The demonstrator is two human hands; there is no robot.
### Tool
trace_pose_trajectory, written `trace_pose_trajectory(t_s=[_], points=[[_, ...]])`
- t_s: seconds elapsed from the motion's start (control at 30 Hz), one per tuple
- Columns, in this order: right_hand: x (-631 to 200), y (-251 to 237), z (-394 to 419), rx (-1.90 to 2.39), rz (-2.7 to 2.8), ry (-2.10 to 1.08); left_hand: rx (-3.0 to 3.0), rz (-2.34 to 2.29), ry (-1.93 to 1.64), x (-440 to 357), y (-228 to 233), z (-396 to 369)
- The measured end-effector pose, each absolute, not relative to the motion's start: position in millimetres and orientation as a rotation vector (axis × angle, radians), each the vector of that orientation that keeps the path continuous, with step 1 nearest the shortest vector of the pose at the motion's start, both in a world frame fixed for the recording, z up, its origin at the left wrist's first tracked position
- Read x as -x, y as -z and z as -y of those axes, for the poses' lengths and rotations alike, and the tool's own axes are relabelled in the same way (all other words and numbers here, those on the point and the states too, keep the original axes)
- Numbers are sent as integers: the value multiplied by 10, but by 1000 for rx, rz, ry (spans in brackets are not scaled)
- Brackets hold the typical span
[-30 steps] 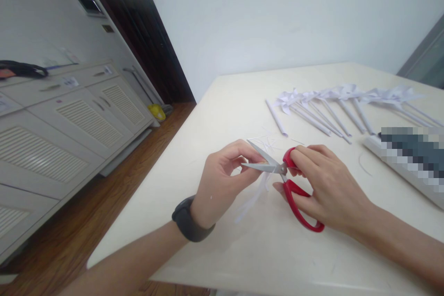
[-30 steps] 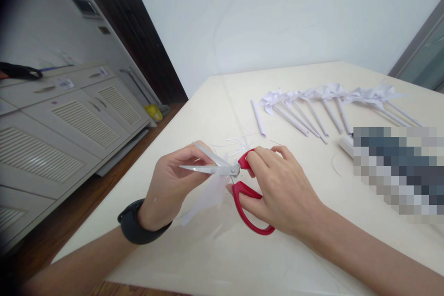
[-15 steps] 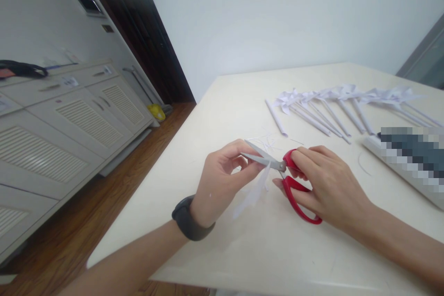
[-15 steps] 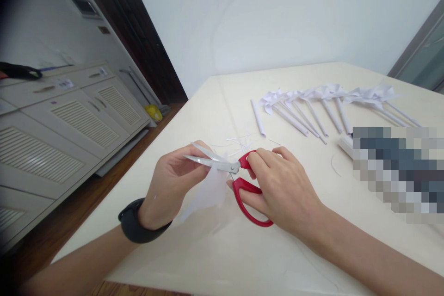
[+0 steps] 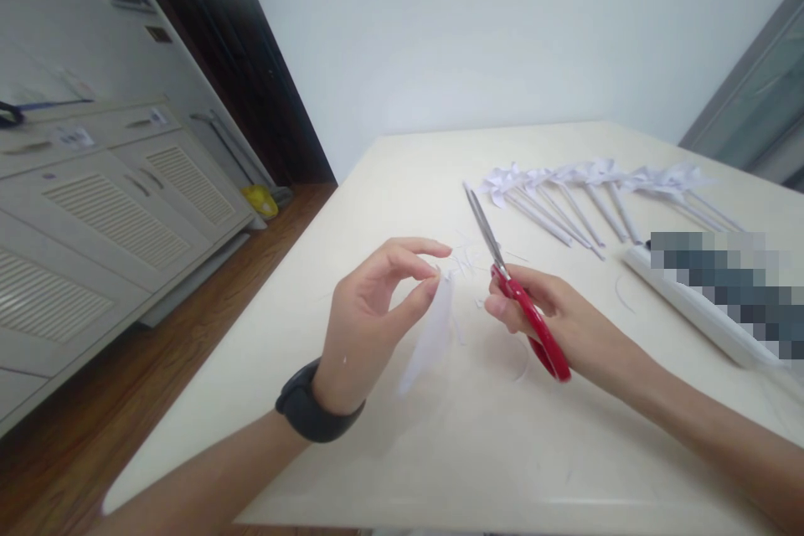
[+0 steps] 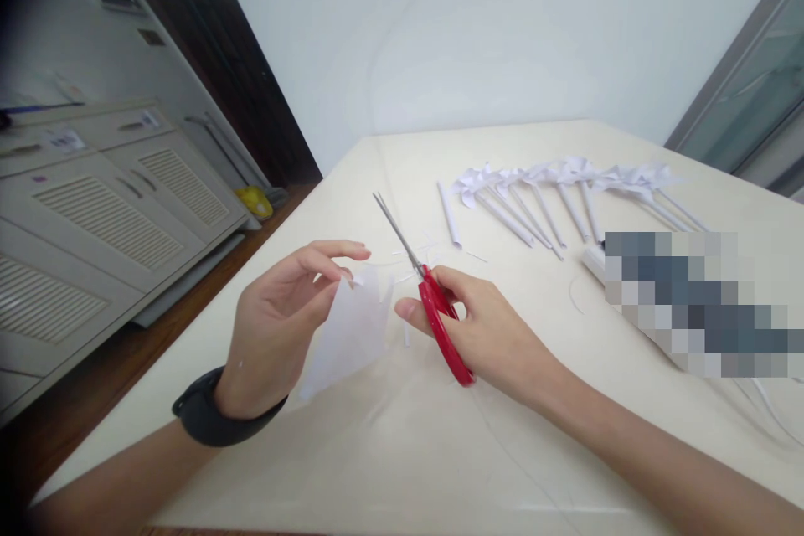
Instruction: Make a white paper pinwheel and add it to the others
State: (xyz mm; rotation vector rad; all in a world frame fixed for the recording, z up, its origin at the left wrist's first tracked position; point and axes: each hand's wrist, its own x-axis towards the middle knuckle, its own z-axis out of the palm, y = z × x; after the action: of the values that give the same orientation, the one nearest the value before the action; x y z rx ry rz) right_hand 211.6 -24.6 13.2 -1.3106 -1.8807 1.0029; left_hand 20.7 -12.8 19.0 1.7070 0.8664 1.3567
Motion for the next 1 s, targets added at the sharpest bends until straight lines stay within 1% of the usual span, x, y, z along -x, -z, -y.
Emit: trace_pose_trajectory(t_s=[0.1,0.2,0.37,0.47,0.7,1.0], points=[[-2124,-118,226,1213,1800,-1252,-1681,-808,-1414,-209,-178,145],[-2123,-137,224,1136,1728,-1440,-1680,-810,-1390,-205,-160,162],[-2127,-188,238,1090,1630,-1568,-1673,-992,-1257,-180,-132,109],[-2149,-166,239,1073,1567,-1651,-1596,-1019,-1217,-168,-96,43],[-2206,-74,187,1010,1449,-1642,-1473,-1124,-1165,-164,-97,5],[-2229,-187,175,1041,1486,-1658,-1388,-1176,-1198,-146,-89,-35]])
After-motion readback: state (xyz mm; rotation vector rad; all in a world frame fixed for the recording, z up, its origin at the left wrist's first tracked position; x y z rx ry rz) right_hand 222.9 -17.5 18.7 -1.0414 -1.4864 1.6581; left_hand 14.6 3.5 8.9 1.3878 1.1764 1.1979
